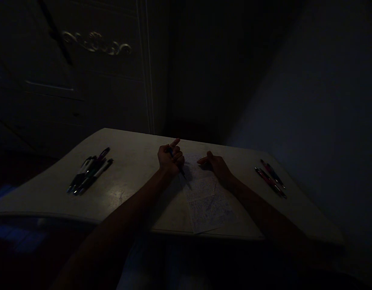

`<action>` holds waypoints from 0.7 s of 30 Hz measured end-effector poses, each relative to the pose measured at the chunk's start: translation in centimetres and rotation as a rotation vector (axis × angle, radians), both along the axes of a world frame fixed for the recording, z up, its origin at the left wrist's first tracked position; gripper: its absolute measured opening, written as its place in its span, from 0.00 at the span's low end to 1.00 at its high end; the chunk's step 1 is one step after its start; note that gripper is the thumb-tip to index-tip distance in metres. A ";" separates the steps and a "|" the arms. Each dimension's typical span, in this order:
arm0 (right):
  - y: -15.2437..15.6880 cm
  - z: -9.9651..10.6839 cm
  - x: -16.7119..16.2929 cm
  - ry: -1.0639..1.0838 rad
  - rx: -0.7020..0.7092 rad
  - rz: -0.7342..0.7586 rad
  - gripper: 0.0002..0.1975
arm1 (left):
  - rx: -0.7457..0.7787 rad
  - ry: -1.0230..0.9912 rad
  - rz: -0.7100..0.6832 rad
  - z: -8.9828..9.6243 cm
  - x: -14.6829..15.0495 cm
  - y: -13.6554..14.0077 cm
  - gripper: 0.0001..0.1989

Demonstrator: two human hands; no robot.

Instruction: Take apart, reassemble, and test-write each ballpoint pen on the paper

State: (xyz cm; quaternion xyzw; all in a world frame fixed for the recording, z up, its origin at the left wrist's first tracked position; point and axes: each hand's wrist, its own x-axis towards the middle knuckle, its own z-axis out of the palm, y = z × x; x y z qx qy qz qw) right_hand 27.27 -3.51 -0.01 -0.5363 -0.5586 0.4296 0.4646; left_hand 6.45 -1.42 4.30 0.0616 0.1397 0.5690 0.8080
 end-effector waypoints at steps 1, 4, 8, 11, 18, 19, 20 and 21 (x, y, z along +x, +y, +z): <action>0.0 0.0 0.0 -0.005 0.003 -0.001 0.37 | -0.005 -0.007 -0.002 0.1 0.0 -0.1 0.16; -0.1 0.1 0.1 -0.025 0.015 -0.001 0.38 | -0.013 -0.028 0.002 0.2 0.1 -0.2 0.14; -0.3 0.2 0.0 -0.026 0.018 0.000 0.39 | -0.016 -0.053 -0.010 0.0 0.0 -0.1 0.10; -0.4 0.2 -0.2 0.007 0.011 -0.007 0.37 | -0.031 -0.051 -0.013 -0.2 0.0 0.0 0.09; -0.2 -0.1 -0.2 0.045 -0.010 -0.005 0.36 | -0.038 -0.026 0.042 -0.3 0.0 0.1 0.10; -0.2 -0.1 -0.2 0.049 -0.010 -0.001 0.36 | -0.037 -0.018 0.045 -0.3 0.0 0.1 0.10; -0.2 -0.1 -0.2 0.053 -0.010 0.003 0.36 | -0.037 -0.010 0.047 -0.4 0.0 0.2 0.10; -0.3 -0.1 -0.2 0.055 -0.009 0.007 0.36 | -0.035 -0.004 0.050 -0.4 0.0 0.2 0.10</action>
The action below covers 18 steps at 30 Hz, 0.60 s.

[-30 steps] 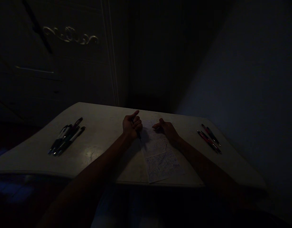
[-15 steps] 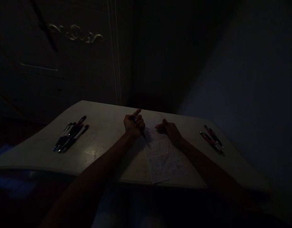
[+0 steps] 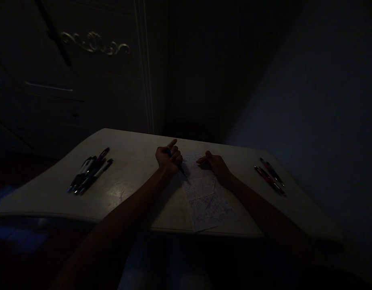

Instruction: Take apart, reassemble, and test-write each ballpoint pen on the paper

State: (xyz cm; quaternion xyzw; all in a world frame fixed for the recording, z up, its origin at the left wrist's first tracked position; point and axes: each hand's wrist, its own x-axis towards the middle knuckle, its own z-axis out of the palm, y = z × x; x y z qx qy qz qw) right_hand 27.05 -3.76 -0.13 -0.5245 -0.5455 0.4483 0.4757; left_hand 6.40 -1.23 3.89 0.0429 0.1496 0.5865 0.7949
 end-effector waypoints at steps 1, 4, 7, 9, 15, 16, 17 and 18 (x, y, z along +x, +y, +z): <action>0.0 0.0 0.0 0.001 0.002 0.003 0.36 | 0.004 0.005 0.003 0.0 0.0 0.0 0.11; -0.1 0.0 0.0 -0.006 0.005 0.002 0.35 | 0.025 0.005 0.008 -0.2 -0.1 0.2 0.12; 0.0 -0.3 0.2 -0.012 0.002 0.005 0.35 | 0.040 -0.006 0.001 -0.2 -0.2 0.2 0.13; 0.0 -0.5 0.3 -0.020 0.004 0.018 0.34 | 0.052 -0.011 -0.006 -0.2 -0.3 0.2 0.14; -0.2 0.2 0.0 -0.105 0.115 0.069 0.30 | 0.140 0.040 -0.058 -0.1 0.0 0.1 0.23; -0.3 0.5 -0.1 -0.138 0.171 0.096 0.28 | 0.159 0.062 -0.065 0.0 0.2 -0.1 0.23; -0.4 0.9 -0.3 -0.177 0.232 0.126 0.27 | 0.180 0.091 -0.073 0.2 0.5 -0.3 0.22; -0.5 1.2 -0.5 -0.214 0.286 0.155 0.26 | 0.203 0.126 -0.080 0.4 0.8 -0.5 0.22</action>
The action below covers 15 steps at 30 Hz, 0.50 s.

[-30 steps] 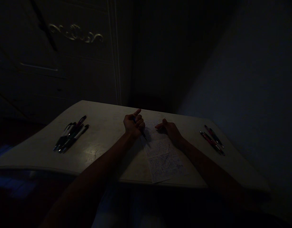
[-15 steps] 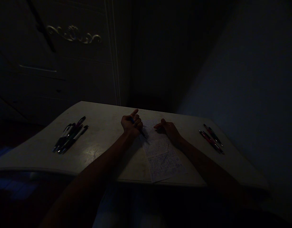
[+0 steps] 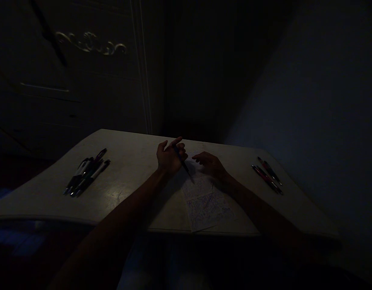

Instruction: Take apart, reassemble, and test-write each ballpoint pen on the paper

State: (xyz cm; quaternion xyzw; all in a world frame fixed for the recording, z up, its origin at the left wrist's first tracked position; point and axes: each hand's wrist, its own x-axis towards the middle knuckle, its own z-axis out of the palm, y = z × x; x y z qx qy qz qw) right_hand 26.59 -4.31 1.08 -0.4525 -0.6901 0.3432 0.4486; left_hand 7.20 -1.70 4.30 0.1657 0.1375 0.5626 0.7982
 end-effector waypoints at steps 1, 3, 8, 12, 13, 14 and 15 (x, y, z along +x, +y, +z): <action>-0.2 0.3 -0.2 -0.024 0.037 0.012 0.24 | 0.027 0.040 -0.006 0.2 0.3 -0.3 0.20; -0.8 0.7 -0.8 -0.051 0.042 0.038 0.22 | 0.087 0.125 -0.013 0.7 0.9 -0.9 0.18; -2.1 0.9 -2.1 -0.086 0.001 0.033 0.21 | 0.166 0.254 -0.017 1.2 1.7 -2.2 0.15; -2.3 0.9 -2.7 -0.054 -0.016 0.038 0.22 | 0.166 0.319 0.061 0.8 2.2 -2.7 0.12; -2.3 0.8 -2.8 -0.041 -0.026 0.043 0.22 | 0.160 0.331 0.102 0.7 2.4 -2.7 0.11; -2.3 0.8 -3.0 -0.027 -0.038 0.045 0.22 | 0.153 0.341 0.146 0.6 2.5 -2.8 0.09; -2.3 0.8 -3.1 -0.012 -0.051 0.044 0.22 | 0.146 0.347 0.187 0.5 2.7 -2.8 0.08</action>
